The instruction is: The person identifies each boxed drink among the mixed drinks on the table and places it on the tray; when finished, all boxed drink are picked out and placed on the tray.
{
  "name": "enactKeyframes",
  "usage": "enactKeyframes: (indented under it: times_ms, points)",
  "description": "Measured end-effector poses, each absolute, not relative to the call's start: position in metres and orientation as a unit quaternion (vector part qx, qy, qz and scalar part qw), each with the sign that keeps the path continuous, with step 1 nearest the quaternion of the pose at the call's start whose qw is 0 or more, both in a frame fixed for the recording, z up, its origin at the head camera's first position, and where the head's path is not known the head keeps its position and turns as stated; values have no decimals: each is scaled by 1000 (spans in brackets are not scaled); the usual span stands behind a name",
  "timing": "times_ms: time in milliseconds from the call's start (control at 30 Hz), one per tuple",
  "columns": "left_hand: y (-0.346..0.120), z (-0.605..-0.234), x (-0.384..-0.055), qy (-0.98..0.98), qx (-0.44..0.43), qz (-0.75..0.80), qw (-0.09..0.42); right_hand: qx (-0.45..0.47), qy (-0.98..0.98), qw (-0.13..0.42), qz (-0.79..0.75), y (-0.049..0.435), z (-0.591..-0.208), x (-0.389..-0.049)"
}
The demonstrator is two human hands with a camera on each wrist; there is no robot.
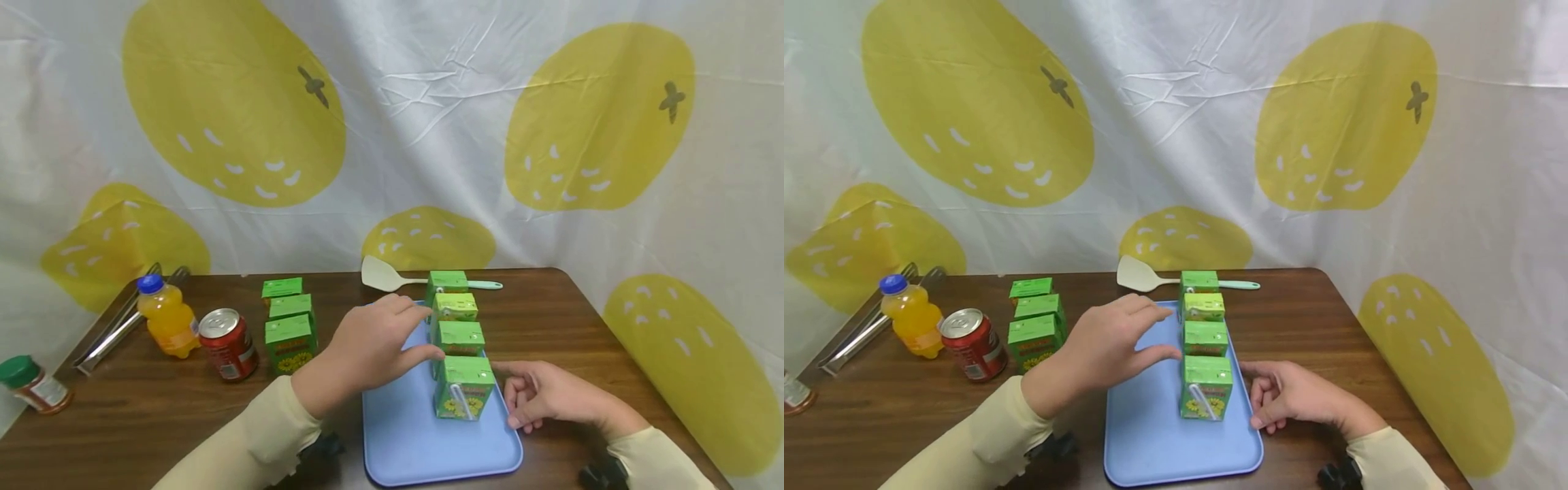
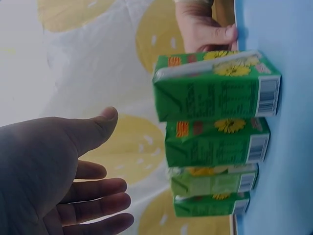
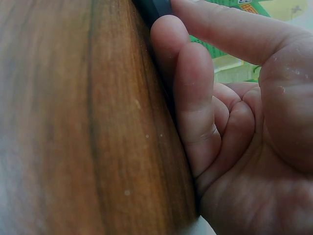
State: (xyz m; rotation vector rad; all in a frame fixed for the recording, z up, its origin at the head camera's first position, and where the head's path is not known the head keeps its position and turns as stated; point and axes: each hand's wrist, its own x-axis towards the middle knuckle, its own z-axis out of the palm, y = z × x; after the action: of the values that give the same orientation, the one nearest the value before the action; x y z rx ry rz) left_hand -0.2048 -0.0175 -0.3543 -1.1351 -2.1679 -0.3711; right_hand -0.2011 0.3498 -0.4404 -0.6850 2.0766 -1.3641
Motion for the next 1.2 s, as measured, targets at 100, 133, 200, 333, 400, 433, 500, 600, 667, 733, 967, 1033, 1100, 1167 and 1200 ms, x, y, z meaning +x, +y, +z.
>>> enactKeyframes:
  times_ms: [100,133,200,333,400,433,500,600,667,733,967,1033,1100,1167,1200]
  points:
    - [-25,-352,-207,-827,-426,-139,338,-256,773,279,-508,350,-440,-201]
    - [-28,-352,-208,-826,-424,-139,343,-257,773,279,-509,350,-440,-201]
    - [-34,-351,-210,-825,-418,-141,353,-258,772,279,-510,350,-441,-201]
    - [-49,-351,-211,-834,-398,-146,354,-252,773,280,-510,349,-440,-200]
    - [-57,-351,-212,-842,-386,-145,347,-250,775,280,-509,349,-440,-200]
    - [-62,-351,-212,-847,-380,-147,342,-249,776,280,-508,349,-439,-200]
    - [-71,-352,-213,-854,-369,-154,334,-250,777,279,-507,349,-439,-200]
    - [-85,-355,-213,-863,-349,-169,322,-253,777,276,-506,349,-439,-201]
    - [-94,-357,-213,-869,-335,-181,316,-252,776,277,-507,349,-440,-200]
    - [-102,-359,-213,-873,-323,-186,314,-251,775,279,-509,349,-439,-200]
    - [-128,-366,-212,-881,-304,-164,324,-246,778,281,-505,349,-438,-200]
    - [-135,-368,-211,-885,-300,-158,320,-244,781,279,-503,349,-438,-200]
    - [-141,-370,-210,-888,-295,-153,317,-244,782,278,-502,349,-438,-200]
    - [-147,-373,-209,-891,-291,-150,313,-245,782,277,-502,349,-438,-199]
    - [-150,-374,-208,-893,-289,-149,311,-246,782,276,-501,349,-438,-199]
